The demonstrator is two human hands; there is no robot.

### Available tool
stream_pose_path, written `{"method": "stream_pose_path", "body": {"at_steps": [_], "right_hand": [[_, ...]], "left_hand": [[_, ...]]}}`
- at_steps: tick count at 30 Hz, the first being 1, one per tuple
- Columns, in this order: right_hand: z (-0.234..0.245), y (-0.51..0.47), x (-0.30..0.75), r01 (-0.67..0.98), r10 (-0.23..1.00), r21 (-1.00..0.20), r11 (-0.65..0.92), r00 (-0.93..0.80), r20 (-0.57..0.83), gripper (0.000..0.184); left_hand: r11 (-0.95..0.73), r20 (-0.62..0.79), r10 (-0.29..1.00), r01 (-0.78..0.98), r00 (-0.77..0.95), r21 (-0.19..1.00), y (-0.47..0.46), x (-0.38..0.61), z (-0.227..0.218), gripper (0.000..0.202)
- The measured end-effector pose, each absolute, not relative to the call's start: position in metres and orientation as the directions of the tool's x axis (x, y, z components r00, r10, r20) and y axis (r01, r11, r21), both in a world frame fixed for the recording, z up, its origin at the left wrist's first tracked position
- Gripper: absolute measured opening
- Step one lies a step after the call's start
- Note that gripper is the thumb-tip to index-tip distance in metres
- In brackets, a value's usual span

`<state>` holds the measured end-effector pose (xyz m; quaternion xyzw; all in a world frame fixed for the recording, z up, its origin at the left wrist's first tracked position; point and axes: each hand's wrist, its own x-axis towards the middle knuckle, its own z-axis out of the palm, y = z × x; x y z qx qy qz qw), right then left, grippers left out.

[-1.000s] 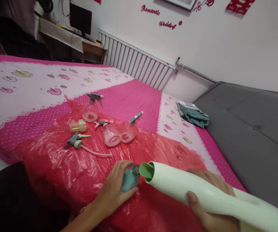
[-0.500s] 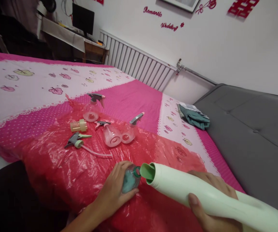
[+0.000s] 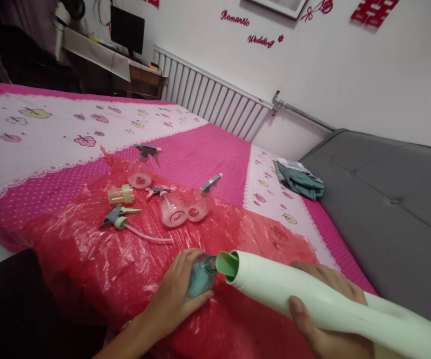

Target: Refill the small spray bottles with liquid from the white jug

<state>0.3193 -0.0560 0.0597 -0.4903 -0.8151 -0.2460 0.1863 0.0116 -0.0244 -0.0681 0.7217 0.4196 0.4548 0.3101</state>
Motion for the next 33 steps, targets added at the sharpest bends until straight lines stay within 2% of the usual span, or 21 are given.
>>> {"method": "stream_pose_path", "body": {"at_steps": [7,18,27,33], "right_hand": [[0.0614,-0.0551,0.3131,0.902,0.71,0.152,0.404,-0.414,0.569,0.04],[0.0625,-0.0546,0.3138,0.897,0.709,0.213,0.387,-0.437,0.553,0.043],[0.0629,-0.0554,0.3147,0.906,0.723,0.137,0.4,-0.403,0.561,0.039],[0.0633,-0.0544,0.3135,0.908,0.723,0.158,0.389,-0.407,0.559,0.041]], "left_hand": [[-0.45,0.389,0.89,0.324,0.237,0.832,-0.0258,0.0094,-0.0644,0.072],[-0.449,0.388,0.891,0.324,0.236,0.833,-0.025,0.0115,-0.0661,0.074],[-0.442,0.381,0.894,0.327,0.234,0.836,-0.0257,0.0096,-0.0637,0.071],[-0.44,0.38,0.895,0.323,0.232,0.838,-0.0262,0.0096,-0.064,0.071]]}}
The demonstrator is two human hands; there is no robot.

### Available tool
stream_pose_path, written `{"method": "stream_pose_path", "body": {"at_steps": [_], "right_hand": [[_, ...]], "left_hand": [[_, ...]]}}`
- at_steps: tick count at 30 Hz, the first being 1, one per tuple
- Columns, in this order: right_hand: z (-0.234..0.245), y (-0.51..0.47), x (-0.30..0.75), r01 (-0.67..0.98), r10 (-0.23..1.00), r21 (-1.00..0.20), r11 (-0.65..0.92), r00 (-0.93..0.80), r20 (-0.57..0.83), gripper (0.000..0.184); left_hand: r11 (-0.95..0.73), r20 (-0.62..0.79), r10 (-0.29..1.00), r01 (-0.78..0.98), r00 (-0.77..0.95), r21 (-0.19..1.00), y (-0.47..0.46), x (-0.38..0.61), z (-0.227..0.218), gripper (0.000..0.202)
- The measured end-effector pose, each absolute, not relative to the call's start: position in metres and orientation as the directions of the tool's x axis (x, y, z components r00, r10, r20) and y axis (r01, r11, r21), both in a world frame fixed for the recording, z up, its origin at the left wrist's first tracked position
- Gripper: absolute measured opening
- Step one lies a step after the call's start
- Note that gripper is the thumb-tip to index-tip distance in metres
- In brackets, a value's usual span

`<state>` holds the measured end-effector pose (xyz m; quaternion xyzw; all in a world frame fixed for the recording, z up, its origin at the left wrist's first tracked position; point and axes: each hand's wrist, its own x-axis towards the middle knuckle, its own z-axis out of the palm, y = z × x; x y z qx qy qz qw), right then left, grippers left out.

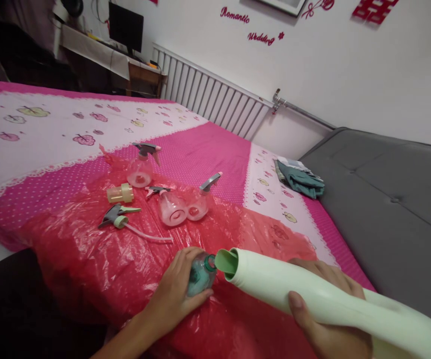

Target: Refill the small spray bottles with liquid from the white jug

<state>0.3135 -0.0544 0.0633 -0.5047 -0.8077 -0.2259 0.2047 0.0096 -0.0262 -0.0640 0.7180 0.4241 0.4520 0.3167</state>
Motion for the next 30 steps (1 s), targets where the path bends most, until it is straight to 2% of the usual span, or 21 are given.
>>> {"method": "stream_pose_path", "body": {"at_steps": [5,13,19,30], "right_hand": [[0.0627,-0.0559,0.3131,0.911,0.732,0.131,0.392,-0.395,0.555,0.039],[0.0636,-0.0548,0.315,0.9,0.711,0.177,0.397,-0.424,0.56,0.039],[0.065,-0.0553,0.3141,0.906,0.726,0.135,0.401,-0.404,0.557,0.038],[0.0621,-0.0533,0.3155,0.907,0.722,0.14,0.397,-0.403,0.563,0.039]], "left_hand": [[-0.439,0.384,0.896,0.316,0.223,0.841,-0.0255,0.0102,-0.0632,0.071],[-0.442,0.382,0.894,0.323,0.236,0.837,-0.0252,0.0093,-0.0636,0.071],[-0.439,0.377,0.896,0.326,0.237,0.837,-0.0257,0.009,-0.0633,0.071],[-0.446,0.392,0.893,0.313,0.223,0.838,-0.0259,0.0106,-0.064,0.07]]}}
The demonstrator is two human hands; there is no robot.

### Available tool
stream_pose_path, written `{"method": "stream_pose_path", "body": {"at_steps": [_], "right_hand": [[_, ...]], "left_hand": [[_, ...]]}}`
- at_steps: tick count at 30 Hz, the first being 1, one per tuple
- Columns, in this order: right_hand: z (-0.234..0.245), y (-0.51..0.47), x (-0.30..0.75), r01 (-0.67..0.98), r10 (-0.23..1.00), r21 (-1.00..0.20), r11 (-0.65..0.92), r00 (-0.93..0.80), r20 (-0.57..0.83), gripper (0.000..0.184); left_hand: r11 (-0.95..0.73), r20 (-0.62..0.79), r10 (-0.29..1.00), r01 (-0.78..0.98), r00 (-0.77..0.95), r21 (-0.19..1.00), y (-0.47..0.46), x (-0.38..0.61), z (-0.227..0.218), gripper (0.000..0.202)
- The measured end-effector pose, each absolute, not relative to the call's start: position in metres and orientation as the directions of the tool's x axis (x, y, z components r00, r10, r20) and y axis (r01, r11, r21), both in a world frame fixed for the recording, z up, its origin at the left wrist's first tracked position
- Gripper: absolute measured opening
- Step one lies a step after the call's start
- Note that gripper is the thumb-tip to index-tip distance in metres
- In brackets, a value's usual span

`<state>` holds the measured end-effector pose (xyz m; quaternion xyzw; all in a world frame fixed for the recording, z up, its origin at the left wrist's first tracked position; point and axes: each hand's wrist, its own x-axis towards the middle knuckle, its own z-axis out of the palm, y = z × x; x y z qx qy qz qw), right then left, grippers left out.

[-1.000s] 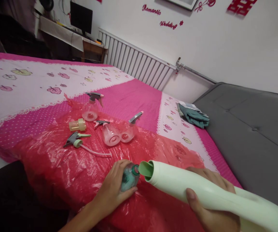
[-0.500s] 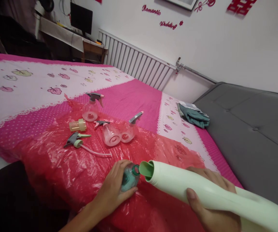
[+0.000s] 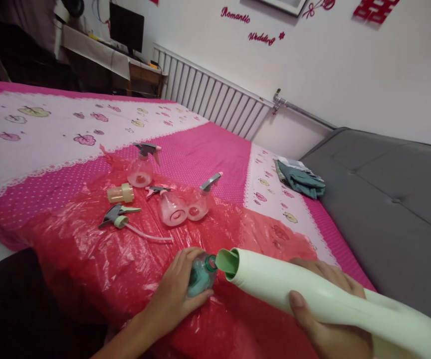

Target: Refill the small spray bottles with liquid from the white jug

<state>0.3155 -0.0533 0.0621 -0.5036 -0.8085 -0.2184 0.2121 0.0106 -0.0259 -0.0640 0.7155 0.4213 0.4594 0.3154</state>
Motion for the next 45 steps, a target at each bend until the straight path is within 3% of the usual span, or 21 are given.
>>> {"method": "stream_pose_path", "body": {"at_steps": [22,45], "right_hand": [[0.0596,-0.0533,0.3166,0.913,0.732,0.099,0.395,-0.378,0.567,0.04],[0.0665,-0.0544,0.3093,0.903,0.706,0.185,0.387,-0.42,0.571,0.042]], "left_hand": [[-0.443,0.393,0.895,0.307,0.213,0.842,-0.025,0.0099,-0.0625,0.068],[-0.451,0.396,0.89,0.325,0.224,0.831,-0.0253,0.0107,-0.065,0.072]]}}
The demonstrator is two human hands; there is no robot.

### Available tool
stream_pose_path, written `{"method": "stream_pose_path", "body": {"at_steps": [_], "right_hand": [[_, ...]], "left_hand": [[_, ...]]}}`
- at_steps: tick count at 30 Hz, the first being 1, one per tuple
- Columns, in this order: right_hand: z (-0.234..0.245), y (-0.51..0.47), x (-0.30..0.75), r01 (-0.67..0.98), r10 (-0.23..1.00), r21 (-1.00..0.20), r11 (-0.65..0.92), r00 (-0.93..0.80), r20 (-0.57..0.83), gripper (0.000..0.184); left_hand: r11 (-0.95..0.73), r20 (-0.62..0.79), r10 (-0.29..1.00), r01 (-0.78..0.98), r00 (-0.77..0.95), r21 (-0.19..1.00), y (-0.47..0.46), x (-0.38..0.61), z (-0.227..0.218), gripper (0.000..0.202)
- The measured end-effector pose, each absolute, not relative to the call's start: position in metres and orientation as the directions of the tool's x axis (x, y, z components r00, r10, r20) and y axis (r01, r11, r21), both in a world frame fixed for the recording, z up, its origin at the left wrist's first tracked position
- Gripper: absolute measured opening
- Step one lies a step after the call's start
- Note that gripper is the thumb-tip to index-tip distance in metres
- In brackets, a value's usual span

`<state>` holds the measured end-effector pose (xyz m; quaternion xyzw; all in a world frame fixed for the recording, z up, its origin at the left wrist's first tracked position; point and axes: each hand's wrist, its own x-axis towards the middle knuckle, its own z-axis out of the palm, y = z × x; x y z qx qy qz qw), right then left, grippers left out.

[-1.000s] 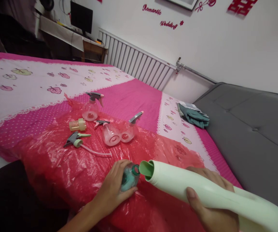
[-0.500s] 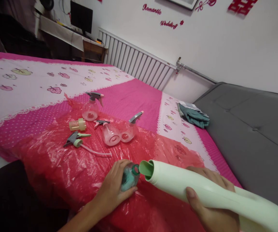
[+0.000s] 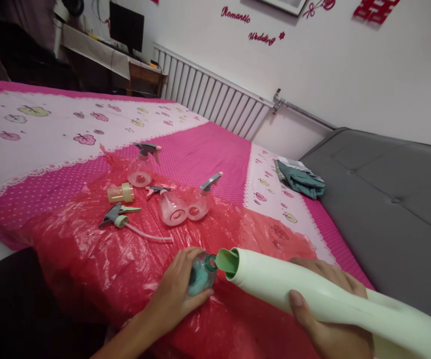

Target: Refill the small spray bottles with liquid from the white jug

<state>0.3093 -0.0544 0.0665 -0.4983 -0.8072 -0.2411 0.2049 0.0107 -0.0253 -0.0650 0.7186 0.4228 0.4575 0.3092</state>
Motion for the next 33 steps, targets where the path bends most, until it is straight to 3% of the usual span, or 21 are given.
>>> {"method": "stream_pose_path", "body": {"at_steps": [33], "right_hand": [[0.0628,-0.0543,0.3097,0.906,0.708,0.164,0.391,-0.41,0.575,0.039]], "left_hand": [[-0.458,0.4,0.887,0.334,0.23,0.824,-0.0249,0.0102,-0.0645,0.073]]}}
